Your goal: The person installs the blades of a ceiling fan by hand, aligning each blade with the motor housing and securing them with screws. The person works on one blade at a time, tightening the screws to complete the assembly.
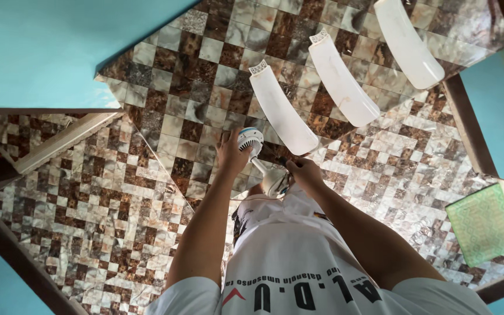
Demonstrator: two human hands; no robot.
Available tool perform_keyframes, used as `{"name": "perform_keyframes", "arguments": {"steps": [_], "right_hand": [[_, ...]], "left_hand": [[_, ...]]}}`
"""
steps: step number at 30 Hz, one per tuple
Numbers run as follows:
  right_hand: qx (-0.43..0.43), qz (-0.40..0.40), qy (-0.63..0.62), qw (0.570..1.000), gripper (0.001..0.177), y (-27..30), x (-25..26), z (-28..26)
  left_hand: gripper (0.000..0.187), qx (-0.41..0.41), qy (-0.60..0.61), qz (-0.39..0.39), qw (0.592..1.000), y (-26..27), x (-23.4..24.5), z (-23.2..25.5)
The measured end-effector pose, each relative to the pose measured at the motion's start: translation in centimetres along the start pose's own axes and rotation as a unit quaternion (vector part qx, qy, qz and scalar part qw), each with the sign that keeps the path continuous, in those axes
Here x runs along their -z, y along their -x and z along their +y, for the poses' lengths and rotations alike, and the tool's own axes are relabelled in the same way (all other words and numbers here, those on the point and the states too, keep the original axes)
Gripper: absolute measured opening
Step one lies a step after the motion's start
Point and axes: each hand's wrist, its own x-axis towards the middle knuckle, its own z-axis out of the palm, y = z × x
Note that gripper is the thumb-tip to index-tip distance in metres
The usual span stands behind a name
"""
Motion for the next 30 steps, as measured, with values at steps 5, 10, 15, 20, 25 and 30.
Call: {"name": "perform_keyframes", "arguments": {"steps": [5,10,15,20,25,30], "right_hand": [[-0.192,-0.138,-0.293,0.926,0.033,-3.1,-1.4,0.5],[-0.291,-0.215,-0.391,0.846,0.041,-4.7,-1.2,1.7],[-0.090,-0.121,-0.260,0.954,0.020,-2.0,-1.1,1.0],[0.083,-0.029,0.051,0.995,0.034,0.7,1.3,-2.5],[0.020,-0.041,0.074,0.996,0.035,-0.5,0.5,-3.6],[-0.251,-0.066,-0.338,0.905,0.026,-4.0,-1.2,-1.3]], "left_hand": [[0.074,-0.007,0.027,0.007,1.000,-0.5,-0.2,-2.0],[0.083,0.045,0.041,-0.031,0.998,-1.0,-0.4,-3.2],[0.080,0.031,0.066,-0.001,0.997,-0.4,-0.6,-3.8],[0.082,0.058,0.064,-0.031,0.996,-0.4,0.1,-2.8],[0.076,0.055,0.048,-0.042,0.996,-0.5,0.7,-1.6],[0.082,0.033,0.044,-0.045,0.997,-1.7,0.8,-1.6]]}}
